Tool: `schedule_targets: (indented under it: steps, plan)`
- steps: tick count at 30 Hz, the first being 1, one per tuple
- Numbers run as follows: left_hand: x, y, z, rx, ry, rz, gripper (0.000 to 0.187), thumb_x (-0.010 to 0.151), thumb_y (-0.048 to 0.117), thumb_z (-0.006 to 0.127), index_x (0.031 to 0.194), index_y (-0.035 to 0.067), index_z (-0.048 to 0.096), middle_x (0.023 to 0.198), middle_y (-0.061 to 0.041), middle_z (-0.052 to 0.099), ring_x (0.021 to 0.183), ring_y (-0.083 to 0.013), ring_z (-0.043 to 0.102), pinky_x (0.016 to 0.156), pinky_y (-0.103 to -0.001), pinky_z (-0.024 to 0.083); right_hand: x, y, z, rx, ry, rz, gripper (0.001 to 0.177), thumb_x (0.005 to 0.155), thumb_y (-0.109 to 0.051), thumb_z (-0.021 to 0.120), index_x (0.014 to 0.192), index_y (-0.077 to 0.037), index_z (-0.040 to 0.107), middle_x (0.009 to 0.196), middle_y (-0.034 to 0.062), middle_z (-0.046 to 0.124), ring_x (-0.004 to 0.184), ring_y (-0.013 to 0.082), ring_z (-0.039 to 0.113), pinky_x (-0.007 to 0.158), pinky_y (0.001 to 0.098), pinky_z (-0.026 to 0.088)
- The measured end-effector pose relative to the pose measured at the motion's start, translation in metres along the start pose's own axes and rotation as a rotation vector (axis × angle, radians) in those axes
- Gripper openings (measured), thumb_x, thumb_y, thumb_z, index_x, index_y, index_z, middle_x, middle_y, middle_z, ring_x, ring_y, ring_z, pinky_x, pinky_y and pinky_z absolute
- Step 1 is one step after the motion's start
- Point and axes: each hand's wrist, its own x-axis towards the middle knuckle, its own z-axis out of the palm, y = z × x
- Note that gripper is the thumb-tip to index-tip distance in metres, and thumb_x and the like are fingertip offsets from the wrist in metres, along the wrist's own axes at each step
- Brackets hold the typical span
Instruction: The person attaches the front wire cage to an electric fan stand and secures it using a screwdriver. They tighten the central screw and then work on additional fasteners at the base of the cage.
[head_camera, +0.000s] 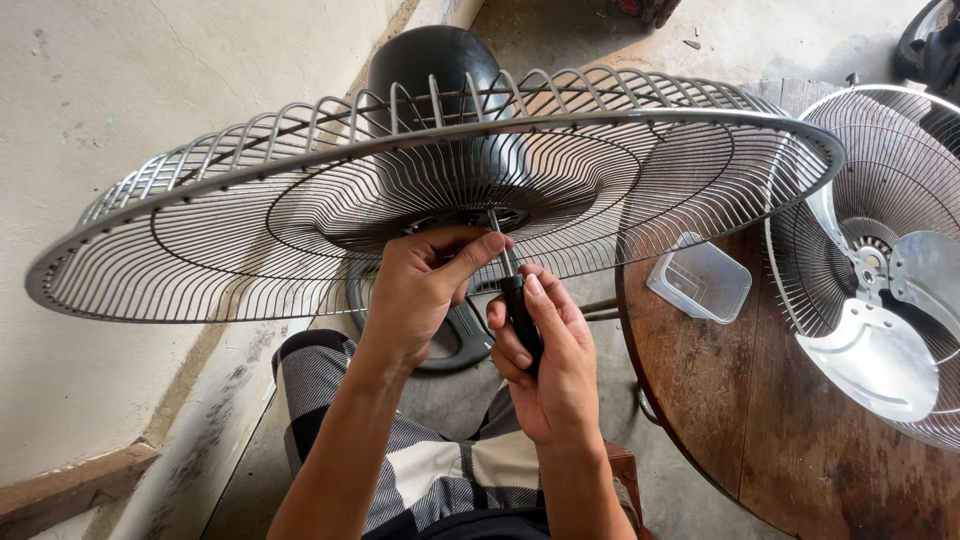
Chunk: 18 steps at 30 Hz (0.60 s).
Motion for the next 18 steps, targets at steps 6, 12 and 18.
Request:
schedule_targets:
  steps: [6, 12, 18]
  plan:
    - [0.004, -0.003, 0.0, -0.08, 0.024, -0.009, 0.016, 0.09, 0.018, 0.078, 0.095, 0.003, 0.082, 0.064, 0.005, 0.063, 0.052, -0.0029, 0.035, 0.046, -0.022, 0.026, -0.003, 0.0, 0.001, -0.089, -0.05, -0.035, 0.019, 0.109, -0.021, 0.051, 0.114, -0.003, 0.049, 0.084, 0.0176, 0.069, 0.05, 0.0058, 0.049, 0.039, 0.019, 0.036]
    - [0.005, -0.003, 0.0, -0.098, 0.036, -0.012, 0.014, 0.091, 0.017, 0.078, 0.093, 0.003, 0.082, 0.065, 0.005, 0.066, 0.051, -0.0029, 0.034, 0.046, -0.023, 0.026, -0.022, -0.007, 0.002, -0.554, -0.037, 0.013, 0.034, 0.095, -0.01, 0.063, 0.124, 0.0, 0.05, 0.081, 0.0156, 0.072, 0.059, 0.0108, 0.069, 0.042, 0.0235, 0.049]
    - [0.001, -0.006, -0.002, -0.06, 0.013, -0.042, 0.018, 0.095, 0.019, 0.076, 0.096, 0.003, 0.082, 0.057, 0.005, 0.05, 0.05, -0.0028, 0.032, 0.045, -0.022, 0.023, -0.032, -0.005, 0.0, -0.704, 0.049, -0.127, 0.032, 0.097, -0.011, 0.064, 0.124, 0.005, 0.058, 0.075, 0.0115, 0.072, 0.052, 0.006, 0.059, 0.041, 0.0184, 0.042]
